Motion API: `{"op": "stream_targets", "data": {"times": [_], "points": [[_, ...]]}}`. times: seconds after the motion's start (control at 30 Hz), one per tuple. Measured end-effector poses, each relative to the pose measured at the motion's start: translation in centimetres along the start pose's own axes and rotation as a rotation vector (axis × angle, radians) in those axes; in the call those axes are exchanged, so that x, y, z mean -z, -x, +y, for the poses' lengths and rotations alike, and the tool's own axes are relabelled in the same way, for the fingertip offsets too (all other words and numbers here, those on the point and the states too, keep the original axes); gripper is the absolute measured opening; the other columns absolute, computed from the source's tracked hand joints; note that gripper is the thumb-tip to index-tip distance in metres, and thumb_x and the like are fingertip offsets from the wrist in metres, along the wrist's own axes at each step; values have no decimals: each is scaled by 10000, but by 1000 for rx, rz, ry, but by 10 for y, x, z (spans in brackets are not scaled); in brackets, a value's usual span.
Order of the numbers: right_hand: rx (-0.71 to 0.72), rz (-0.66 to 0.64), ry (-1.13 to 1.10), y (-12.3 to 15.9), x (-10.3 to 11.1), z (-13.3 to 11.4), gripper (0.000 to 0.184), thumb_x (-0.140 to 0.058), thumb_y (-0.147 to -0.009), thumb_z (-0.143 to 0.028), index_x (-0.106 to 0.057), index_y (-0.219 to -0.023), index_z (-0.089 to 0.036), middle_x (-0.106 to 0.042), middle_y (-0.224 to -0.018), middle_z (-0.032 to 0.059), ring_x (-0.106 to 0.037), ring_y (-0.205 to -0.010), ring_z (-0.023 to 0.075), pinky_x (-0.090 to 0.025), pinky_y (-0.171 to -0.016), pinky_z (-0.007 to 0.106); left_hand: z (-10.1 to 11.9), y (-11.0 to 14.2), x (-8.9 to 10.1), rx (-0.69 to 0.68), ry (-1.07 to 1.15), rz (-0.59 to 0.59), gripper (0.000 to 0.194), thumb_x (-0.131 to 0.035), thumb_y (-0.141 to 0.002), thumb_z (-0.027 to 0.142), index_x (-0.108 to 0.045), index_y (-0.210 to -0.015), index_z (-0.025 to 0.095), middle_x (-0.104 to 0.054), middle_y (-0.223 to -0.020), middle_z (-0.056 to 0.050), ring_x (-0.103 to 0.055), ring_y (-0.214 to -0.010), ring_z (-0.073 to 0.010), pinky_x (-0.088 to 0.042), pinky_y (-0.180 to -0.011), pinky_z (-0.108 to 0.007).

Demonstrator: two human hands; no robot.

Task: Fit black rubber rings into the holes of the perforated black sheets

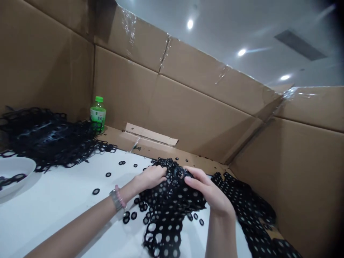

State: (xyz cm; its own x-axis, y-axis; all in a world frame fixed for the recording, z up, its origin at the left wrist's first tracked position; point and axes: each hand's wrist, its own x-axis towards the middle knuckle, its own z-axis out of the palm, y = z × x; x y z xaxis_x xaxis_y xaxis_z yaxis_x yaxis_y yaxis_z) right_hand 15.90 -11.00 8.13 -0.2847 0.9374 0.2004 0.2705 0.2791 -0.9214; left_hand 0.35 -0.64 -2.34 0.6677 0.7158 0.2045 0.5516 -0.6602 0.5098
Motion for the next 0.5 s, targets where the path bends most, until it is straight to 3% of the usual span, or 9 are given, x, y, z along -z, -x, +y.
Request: {"op": "stream_targets", "data": {"times": [0.13, 0.23, 0.3, 0.4, 0.5], "points": [[7, -4, -12, 3, -1, 8, 210, -521, -732, -215, -692, -831, -285, -652, -795, -20, -558, -790, 189, -448, -735, 305, 10, 9, 42, -32, 66, 124, 284, -342, -893, 360, -532, -815, 164, -625, -769, -51, -580, -707, -184, -428, -647, -274], [-4, -36, 35, 3, -8, 12, 213, -556, -713, -182, -679, -867, -261, -653, -840, -13, -557, -800, 183, -454, -718, 296, 29, 30, 74, -210, 310, 155, 403, -210, -935, 379, -540, -860, 161, -611, -823, -36, -568, -788, -153, -435, -731, -261], [12, -76, 59, 1, -14, 11, 202, -599, -717, -199, -669, -903, -238, -655, -857, -4, -565, -837, 181, -453, -744, 292, 44, 45, 88, -317, 406, 126, 322, -328, -907, 397, -549, -887, 164, -609, -872, -32, -560, -827, -152, -432, -753, -266], [76, -109, 47, 0, -24, 7, 223, -626, -737, -264, -660, -951, -212, -661, -876, 12, -571, -885, 180, -434, -810, 297, 57, 61, 93, -364, 386, 134, 179, -541, -809, 334, -544, -877, 167, -599, -852, -15, -545, -780, -142, -421, -682, -246], [91, -3, 66, 1, -32, 4, 256, -667, -712, -319, -668, -937, -197, -659, -851, 16, -574, -838, 177, -437, -778, 295, 62, 64, 89, -363, 473, 192, 109, -541, -805, 258, -538, -819, 150, -570, -768, 3, -521, -698, -107, -393, -608, -212]]}}
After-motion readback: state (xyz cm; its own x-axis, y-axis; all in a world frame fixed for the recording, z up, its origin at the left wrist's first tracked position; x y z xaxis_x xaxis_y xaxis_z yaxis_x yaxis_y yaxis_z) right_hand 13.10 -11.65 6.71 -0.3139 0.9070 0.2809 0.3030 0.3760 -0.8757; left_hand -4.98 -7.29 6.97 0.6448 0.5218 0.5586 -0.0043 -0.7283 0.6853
